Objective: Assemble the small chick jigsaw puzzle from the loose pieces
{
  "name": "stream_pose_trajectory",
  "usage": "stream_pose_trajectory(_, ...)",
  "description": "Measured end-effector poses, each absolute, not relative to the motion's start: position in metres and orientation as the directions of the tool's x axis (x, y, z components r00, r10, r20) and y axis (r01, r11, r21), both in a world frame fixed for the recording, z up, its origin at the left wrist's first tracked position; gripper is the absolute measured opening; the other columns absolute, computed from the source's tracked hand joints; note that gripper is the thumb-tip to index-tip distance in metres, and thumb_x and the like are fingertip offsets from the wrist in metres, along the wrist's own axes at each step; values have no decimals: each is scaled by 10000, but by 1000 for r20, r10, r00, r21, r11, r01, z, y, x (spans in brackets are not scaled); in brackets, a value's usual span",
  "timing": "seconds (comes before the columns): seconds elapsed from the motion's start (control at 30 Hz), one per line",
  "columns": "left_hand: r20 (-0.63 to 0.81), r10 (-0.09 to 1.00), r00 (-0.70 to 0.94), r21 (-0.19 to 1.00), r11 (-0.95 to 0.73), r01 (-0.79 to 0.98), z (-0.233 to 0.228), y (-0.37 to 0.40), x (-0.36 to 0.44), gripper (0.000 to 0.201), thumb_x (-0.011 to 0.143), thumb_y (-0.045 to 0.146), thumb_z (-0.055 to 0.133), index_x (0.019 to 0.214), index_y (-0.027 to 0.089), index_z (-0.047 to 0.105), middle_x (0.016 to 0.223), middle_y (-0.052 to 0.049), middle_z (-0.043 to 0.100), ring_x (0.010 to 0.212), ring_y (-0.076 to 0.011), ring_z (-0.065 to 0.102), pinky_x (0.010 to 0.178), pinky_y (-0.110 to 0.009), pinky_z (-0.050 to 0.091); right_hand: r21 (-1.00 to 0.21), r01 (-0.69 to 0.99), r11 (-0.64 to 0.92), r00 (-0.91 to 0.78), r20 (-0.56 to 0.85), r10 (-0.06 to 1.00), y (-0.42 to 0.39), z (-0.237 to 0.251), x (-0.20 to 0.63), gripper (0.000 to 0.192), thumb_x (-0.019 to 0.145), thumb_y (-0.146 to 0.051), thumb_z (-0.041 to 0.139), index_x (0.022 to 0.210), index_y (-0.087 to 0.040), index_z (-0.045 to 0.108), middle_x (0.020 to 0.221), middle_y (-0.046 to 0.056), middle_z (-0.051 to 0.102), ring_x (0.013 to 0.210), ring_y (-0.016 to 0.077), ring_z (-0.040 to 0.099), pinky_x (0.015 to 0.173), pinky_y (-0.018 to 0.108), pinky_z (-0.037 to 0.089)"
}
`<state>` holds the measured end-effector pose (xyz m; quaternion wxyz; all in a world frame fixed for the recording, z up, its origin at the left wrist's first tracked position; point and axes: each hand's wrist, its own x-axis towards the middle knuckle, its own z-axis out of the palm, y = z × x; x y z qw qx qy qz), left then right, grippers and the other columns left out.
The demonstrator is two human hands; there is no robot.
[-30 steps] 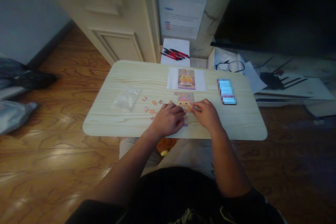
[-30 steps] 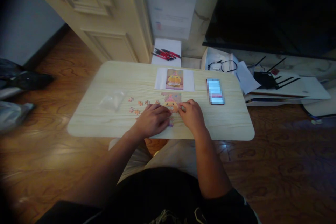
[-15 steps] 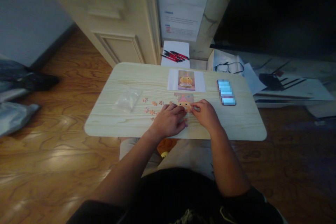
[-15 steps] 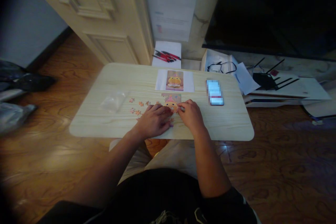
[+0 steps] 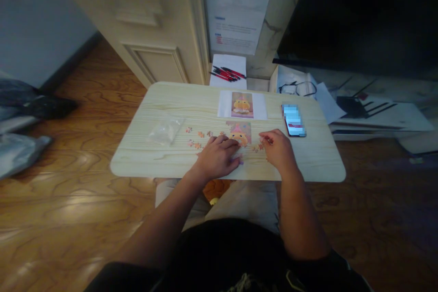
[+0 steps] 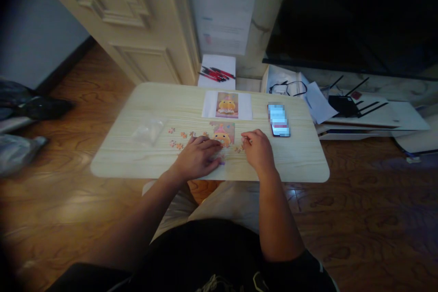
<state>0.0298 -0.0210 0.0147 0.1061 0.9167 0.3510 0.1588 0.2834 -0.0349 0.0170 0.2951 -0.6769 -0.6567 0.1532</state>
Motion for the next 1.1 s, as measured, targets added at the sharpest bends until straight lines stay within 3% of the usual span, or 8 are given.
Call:
stream_pose_trajectory(0.23, 251, 672, 697, 353, -734, 580, 2, -31, 33, 386, 988, 410, 561, 1298, 227, 699, 1346, -103, 685, 1214, -294, 603, 990, -474, 467, -556, 831, -1, 103, 153, 983, -57, 15, 311, 216, 946, -208, 617, 1064, -202, 798, 1036, 91, 724, 970, 235, 690, 936, 389, 542)
stream_pose_trajectory(0.47, 277, 660, 698, 387, -742, 548, -1, -31, 30, 366, 975, 390, 571, 1272, 227, 709, 1364, -91, 694, 1244, -287, 611, 1020, -468, 464, -558, 830, -14, 110, 139, 984, -66, 13, 307, 196, 934, -192, 627, 1035, -203, 795, 1005, 74, 711, 900, 217, 682, 885, 363, 545)
stream_pose_trajectory(0.8, 276, 650, 708, 392, -749, 534, -4, -31, 30, 325, 960, 364, 586, 1217, 232, 734, 1432, -76, 667, 1245, -295, 614, 1028, -497, 463, -501, 863, 65, -16, 102, 995, -48, 19, 290, 232, 954, -151, 636, 1122, -225, 778, 1087, 81, 688, 1009, 219, 662, 956, 350, 521)
stream_pose_trajectory(1.1, 299, 646, 702, 379, -755, 534, -5, -32, 30, 315, 951, 371, 593, 1190, 229, 741, 1416, -61, 678, 1244, -301, 617, 1018, -496, 472, -484, 869, 100, -77, 67, 995, -42, 12, 291, 152, 906, -83, 662, 939, -206, 746, 1024, 61, 663, 1003, 214, 638, 941, 347, 516)
